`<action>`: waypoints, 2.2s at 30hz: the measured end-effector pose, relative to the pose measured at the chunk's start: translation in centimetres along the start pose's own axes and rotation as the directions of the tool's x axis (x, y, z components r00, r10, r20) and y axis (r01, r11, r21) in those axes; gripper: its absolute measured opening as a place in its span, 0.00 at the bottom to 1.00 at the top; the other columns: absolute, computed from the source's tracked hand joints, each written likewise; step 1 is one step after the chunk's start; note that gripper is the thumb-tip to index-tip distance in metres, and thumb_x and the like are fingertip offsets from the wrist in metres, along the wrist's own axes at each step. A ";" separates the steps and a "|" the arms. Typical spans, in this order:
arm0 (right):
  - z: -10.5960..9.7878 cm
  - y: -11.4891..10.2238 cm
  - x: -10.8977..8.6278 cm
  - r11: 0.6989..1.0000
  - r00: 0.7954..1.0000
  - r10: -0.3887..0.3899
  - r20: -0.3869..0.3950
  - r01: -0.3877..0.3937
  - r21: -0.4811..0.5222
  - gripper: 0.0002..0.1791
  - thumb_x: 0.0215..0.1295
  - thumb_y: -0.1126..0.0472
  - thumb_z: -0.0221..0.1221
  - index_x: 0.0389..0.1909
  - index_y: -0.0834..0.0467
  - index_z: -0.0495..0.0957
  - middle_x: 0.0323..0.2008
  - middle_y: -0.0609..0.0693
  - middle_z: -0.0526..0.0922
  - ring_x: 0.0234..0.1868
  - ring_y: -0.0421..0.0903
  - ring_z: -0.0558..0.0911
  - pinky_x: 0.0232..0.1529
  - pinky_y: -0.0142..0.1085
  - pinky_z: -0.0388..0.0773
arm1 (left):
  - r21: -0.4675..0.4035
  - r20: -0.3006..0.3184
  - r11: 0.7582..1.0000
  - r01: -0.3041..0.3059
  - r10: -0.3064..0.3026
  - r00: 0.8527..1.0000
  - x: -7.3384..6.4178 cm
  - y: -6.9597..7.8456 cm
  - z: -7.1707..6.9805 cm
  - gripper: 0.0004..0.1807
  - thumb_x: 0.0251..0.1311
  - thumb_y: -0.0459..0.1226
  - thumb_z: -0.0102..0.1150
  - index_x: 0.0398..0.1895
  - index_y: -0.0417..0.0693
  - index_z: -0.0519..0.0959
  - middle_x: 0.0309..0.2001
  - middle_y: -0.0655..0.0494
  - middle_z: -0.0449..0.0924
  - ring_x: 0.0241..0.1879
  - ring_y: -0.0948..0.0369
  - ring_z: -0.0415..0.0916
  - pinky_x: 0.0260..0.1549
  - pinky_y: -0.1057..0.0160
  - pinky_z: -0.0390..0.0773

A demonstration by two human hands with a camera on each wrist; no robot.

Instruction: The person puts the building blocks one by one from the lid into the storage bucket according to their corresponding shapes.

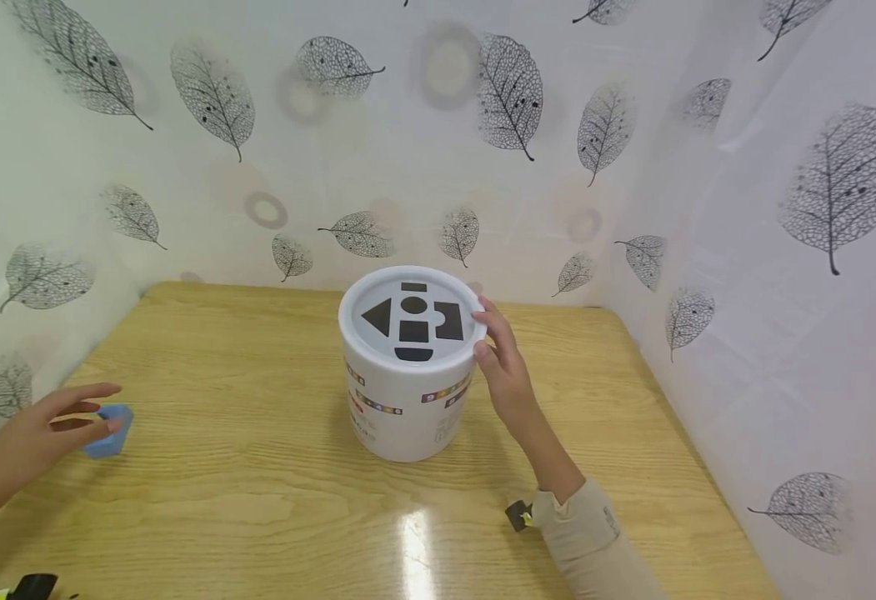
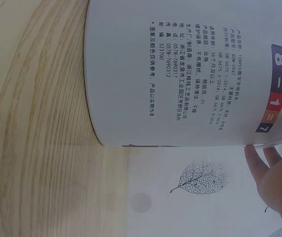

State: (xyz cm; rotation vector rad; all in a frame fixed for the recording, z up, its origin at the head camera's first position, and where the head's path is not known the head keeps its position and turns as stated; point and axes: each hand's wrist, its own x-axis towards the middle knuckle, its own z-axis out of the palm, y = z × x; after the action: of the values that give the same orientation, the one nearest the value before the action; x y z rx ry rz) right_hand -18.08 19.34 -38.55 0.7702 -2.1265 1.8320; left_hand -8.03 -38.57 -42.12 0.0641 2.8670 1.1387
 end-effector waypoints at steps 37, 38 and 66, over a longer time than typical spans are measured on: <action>-0.1 0.2 0.1 1.000 1.000 0.002 0.020 -0.002 -0.002 0.25 0.81 0.53 0.43 0.72 0.59 0.61 0.80 0.41 0.52 0.81 0.45 0.50 0.73 0.30 0.59 | 0.025 0.166 0.996 0.084 -0.087 0.982 -0.5 -4.2 0.6 0.49 0.70 0.45 0.60 0.79 0.33 0.40 0.68 0.18 0.54 0.60 0.23 0.62 0.37 0.67 0.77; -0.1 0.2 0.1 1.000 1.000 0.002 0.021 -0.002 -0.002 0.25 0.81 0.53 0.43 0.72 0.59 0.61 0.80 0.41 0.52 0.81 0.45 0.50 0.73 0.30 0.59 | 0.025 0.164 0.996 0.088 -0.091 0.982 -0.5 -4.2 0.6 0.49 0.70 0.46 0.60 0.79 0.33 0.40 0.68 0.19 0.54 0.60 0.24 0.62 0.36 0.68 0.76; -0.1 0.0 -0.1 1.000 1.000 0.010 0.011 -0.010 -0.015 0.24 0.81 0.54 0.42 0.72 0.59 0.61 0.80 0.40 0.52 0.81 0.44 0.50 0.73 0.30 0.59 | -0.014 0.145 0.999 0.040 -0.038 0.989 1.2 -1.7 1.1 0.42 0.70 0.49 0.60 0.76 0.35 0.55 0.70 0.30 0.60 0.53 0.70 0.72 0.38 0.70 0.77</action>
State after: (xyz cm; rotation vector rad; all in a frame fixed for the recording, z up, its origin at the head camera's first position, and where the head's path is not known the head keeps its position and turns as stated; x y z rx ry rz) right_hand -18.05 19.47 -38.61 0.7688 -2.1519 1.8195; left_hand -9.19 -38.96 -44.18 0.0858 2.7199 1.1029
